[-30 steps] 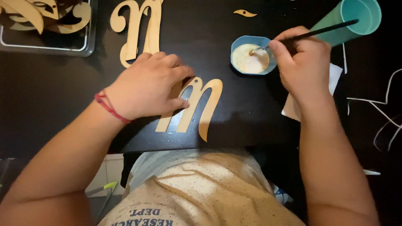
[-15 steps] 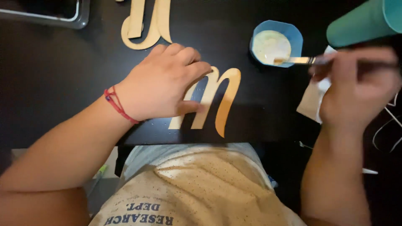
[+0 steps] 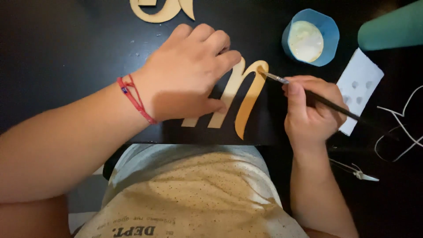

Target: Applying glue or paint to wooden letters and decorative cutouts using a brush for assembly.

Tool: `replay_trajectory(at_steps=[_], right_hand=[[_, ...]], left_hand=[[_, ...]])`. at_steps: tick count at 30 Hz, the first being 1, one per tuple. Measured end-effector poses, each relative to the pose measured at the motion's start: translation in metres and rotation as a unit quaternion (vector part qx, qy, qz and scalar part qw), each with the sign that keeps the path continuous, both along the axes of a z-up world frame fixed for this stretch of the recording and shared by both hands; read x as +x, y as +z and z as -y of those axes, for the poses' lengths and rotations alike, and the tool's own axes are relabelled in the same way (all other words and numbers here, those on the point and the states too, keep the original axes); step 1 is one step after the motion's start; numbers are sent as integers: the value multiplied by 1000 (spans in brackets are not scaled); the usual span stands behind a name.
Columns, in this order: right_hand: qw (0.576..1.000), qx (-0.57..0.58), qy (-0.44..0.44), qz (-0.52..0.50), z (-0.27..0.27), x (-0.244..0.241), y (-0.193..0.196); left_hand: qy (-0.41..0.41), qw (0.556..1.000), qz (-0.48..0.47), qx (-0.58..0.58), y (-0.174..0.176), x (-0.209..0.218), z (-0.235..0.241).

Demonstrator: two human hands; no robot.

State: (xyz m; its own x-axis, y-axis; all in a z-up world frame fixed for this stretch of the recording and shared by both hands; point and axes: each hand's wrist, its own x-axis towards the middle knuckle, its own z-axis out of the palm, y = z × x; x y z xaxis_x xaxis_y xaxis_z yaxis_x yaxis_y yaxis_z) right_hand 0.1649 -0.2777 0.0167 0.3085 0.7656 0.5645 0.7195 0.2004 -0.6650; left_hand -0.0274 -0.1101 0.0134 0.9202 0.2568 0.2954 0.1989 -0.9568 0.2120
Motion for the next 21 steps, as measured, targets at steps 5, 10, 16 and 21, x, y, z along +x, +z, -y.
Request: replay_trajectory(at_steps=[5, 10, 16, 21], right_hand=[[995, 10, -36, 91, 4, 2, -3], [996, -18, -49, 73, 2, -17, -2], [995, 4, -46, 91, -3, -10, -4], [998, 1, -37, 51, -6, -9, -5]], left_hand=[[12, 1000, 2, 20, -7, 2, -1], [18, 1000, -1, 12, -6, 2, 2], [31, 999, -12, 11, -4, 3, 2], [38, 999, -11, 30, -5, 3, 2]])
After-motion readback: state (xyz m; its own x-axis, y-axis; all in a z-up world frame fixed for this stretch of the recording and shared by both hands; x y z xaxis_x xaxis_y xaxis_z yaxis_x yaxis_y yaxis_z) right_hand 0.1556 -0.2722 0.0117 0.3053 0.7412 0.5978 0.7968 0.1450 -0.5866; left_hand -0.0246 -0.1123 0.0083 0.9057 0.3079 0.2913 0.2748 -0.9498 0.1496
